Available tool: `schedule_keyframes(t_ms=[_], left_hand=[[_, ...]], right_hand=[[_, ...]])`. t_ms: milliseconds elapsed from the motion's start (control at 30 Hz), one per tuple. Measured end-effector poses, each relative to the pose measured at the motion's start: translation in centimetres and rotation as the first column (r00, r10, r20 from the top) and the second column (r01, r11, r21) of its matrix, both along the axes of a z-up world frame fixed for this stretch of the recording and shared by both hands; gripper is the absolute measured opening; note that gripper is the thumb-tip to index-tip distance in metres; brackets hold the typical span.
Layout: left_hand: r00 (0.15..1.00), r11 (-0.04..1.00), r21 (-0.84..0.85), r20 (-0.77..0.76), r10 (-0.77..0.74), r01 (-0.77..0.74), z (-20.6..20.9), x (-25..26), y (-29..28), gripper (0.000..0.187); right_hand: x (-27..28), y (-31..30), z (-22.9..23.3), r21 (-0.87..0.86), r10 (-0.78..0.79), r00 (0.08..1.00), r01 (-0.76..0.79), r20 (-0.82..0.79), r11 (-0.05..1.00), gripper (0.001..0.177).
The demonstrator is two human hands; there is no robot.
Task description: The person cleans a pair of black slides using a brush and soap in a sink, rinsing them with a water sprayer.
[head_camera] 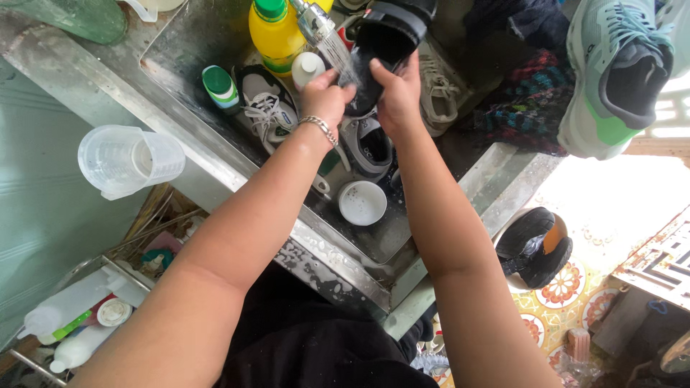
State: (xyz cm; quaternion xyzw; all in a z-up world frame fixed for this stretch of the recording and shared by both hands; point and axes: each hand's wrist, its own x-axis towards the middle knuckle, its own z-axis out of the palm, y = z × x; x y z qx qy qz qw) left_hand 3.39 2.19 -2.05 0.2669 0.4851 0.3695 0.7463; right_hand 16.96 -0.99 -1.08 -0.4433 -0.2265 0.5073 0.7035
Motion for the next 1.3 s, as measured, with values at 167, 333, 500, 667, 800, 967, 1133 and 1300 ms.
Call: schedule_keyframes(t_ms=[167, 333, 500, 667, 800, 967, 1133, 1300], left_hand=[[0.985, 0.981, -0.136, -0.079, -0.152, 0.140, 2.6, -1.9, -0.9, 0.067], [0.864, 0.988, 0.099, -0.500, -0.052, 0.117, 2.5, -1.1, -1.2, 0.036], [0.694, 0.951, 0.261, -0.717, 0.074, 0.168, 2.0, -1.3, -0.6, 0.032], [0.577, 0.871, 0.303, -0.817, 0.027, 0.388, -0.2, -1.7, 0.4, 0.038], [0.792, 0.916, 0.313, -0.611, -0.008, 0.250, -2.9, -0.9, 0.1, 0.043], [0.979, 0.978, -0.088, -0.058, -0.194, 0.188, -3.6, 0.1, 0.0, 0.040], [0.859, 0.851, 0.263, -0.380, -0.342, 0.455, -3.4, -0.5, 1.0, 0.040], [0.986, 0.983, -0.083, -0.018, -0.163, 0.161, 1.9, -2.4, 2.9, 0.052]], right_hand=[[-0.7, -0.1, -1.1, -0.278, -0.026, 0.998, 0.042, 0.059, 0.960, 0.018], [-2.1, -1.2, -0.7, -0.558, 0.066, 0.952, 0.119, 0.300, 0.821, 0.028], [-3.3, -3.3, 1.3, -0.661, 0.235, 0.861, 0.146, 0.451, 0.736, 0.038], [-2.7, -4.1, 3.5, -0.538, 0.264, 0.872, -0.001, 0.413, 0.843, 0.039], [-2.1, -5.3, 6.9, -0.409, 0.303, 0.927, -0.195, 0.220, 0.891, 0.058], [-3.6, -5.5, 10.0, -0.342, 0.212, 0.961, -0.262, -0.175, 0.903, 0.078], [-2.5, -5.2, 7.9, -0.439, 0.283, 0.954, -0.296, -0.096, 0.848, 0.104], [-1.4, -5.2, 5.7, -0.574, 0.499, 0.495, -0.001, 0.711, 0.819, 0.128]])
